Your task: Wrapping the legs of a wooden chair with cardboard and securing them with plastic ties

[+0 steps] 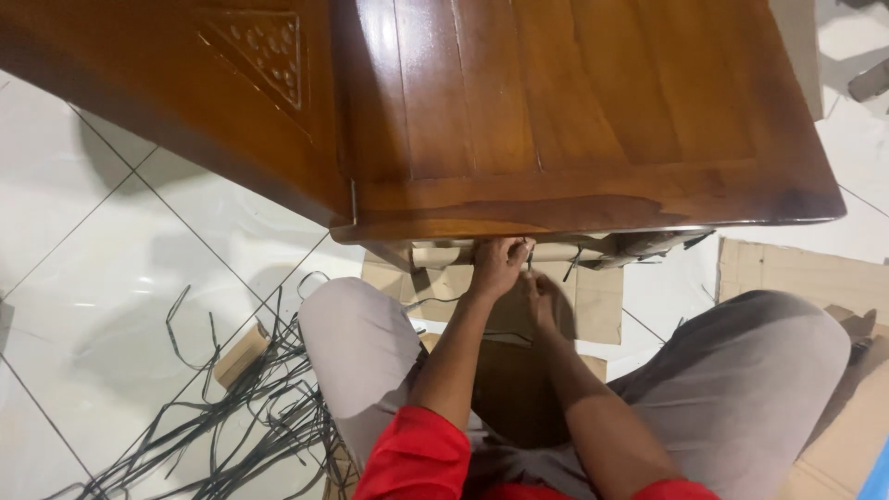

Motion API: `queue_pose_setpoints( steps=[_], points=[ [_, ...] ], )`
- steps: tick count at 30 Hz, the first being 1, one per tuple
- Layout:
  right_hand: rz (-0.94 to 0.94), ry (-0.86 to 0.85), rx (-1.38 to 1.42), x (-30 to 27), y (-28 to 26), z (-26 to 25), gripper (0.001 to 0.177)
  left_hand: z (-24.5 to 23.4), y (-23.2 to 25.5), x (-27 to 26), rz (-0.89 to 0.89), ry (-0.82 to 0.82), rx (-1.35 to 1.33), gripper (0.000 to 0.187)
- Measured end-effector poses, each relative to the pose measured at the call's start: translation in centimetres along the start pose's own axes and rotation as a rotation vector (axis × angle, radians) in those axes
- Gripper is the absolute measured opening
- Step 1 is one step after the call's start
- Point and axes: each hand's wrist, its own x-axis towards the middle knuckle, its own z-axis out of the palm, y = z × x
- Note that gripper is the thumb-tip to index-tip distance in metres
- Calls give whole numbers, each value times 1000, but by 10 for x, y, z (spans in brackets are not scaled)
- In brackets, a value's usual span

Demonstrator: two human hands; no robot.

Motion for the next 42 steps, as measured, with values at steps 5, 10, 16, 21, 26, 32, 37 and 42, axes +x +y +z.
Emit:
queue_pose_setpoints(
  steps=[5,10,16,21,26,32,37,42],
  points=[
    [69,93,-346,-33,-25,6,90,3,16,-8,108,183,-58,13],
    [-131,129,-233,-66,-27,-18,51,18,32,-36,58,342,-171,2],
    [-445,108,-2048,-77,-26,-11,25,59,31,-69,-308,489,-294,9],
    [-402,139,-1773,-90,-35,-12,22,74,8,-75,-645,458,-693,18],
    [-322,166,-1353,-99,-43,-12,20,65,14,-72,-687,420,-840,16],
    [-246,178,-931,-103,-54,-25,21,74,13,-81,-699,397,-955,12],
    [-188,184,-626,-112,-63,-16,24,80,-9,-83,-728,362,-882,13],
    [-121,181,-319,-120,-71,-13,28,61,5,-86,-732,369,-736,14]
  ],
)
